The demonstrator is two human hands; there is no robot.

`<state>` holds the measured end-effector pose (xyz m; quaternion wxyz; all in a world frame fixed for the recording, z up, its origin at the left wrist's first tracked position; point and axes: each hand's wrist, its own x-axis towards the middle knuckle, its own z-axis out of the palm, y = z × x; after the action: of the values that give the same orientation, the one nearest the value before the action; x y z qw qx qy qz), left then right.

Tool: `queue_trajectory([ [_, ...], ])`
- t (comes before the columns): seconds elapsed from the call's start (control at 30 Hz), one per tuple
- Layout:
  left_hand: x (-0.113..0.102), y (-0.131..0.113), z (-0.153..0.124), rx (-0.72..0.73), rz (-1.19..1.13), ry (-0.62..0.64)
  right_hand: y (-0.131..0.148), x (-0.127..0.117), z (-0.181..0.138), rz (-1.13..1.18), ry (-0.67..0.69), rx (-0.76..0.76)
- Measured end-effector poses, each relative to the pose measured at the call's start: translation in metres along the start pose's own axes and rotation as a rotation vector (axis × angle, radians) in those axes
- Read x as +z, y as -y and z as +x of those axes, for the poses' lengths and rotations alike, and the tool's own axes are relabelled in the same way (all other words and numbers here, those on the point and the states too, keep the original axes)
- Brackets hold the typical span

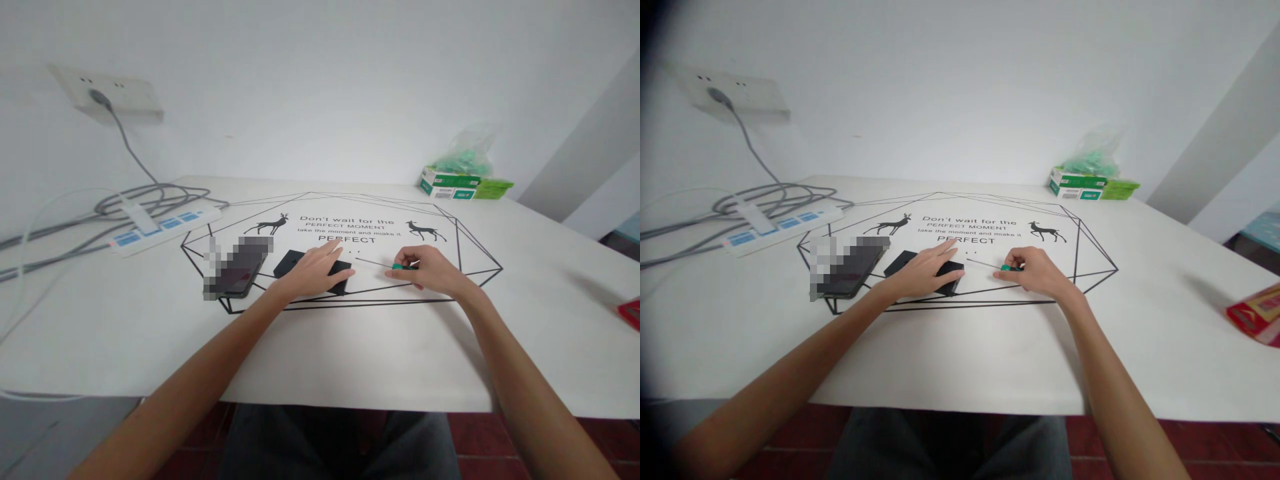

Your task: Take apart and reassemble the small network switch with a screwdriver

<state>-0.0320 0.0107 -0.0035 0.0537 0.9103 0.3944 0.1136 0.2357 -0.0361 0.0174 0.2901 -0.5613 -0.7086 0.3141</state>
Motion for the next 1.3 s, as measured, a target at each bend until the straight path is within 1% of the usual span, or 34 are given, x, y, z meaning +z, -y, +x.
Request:
queue_trajectory([
  [0.07,0.0,0.0,0.0,-0.03,0.0,0.016,0.001,0.0,0.0,-0.004,-0.004,0.005],
  [0.17,-0.003,0.006,-0.001,-0.083,-0.01,0.006,0.001,0.0,0.0,-0.004,-0.001,0.004],
  [0.27,-0.011,0.014,-0.003,-0.104,-0.056,0.022,-0.001,-0.001,0.0,-0.001,0.012,0.0],
  [0.4,-0.024,0.021,-0.006,-0.03,-0.127,0.075,0.001,-0.001,-0.001,-0.012,0.05,-0.012],
  [0.5,-0.029,0.021,-0.007,-0.01,-0.097,0.11,0.007,-0.002,-0.004,0.012,0.114,0.015],
  [0.6,-0.03,0.019,-0.007,-0.012,-0.066,0.134,0.011,-0.003,-0.008,0.066,0.22,0.084],
  [0.67,-0.031,0.018,-0.006,-0.019,-0.047,0.131,0.013,-0.002,-0.009,0.076,0.301,0.126],
  [0.73,-0.031,0.017,-0.006,-0.029,-0.035,0.125,0.013,-0.002,-0.009,0.075,0.345,0.145],
  [1.0,-0.029,0.016,-0.004,-0.057,0.002,0.091,0.016,0.001,-0.008,0.092,0.328,0.104],
  [1.2,-0.029,0.016,-0.004,-0.052,0.008,0.095,0.016,0.003,-0.007,0.075,0.297,0.101],
  [1.3,-0.029,0.015,-0.004,-0.056,0.009,0.098,0.014,0.004,-0.007,0.074,0.303,0.086],
])
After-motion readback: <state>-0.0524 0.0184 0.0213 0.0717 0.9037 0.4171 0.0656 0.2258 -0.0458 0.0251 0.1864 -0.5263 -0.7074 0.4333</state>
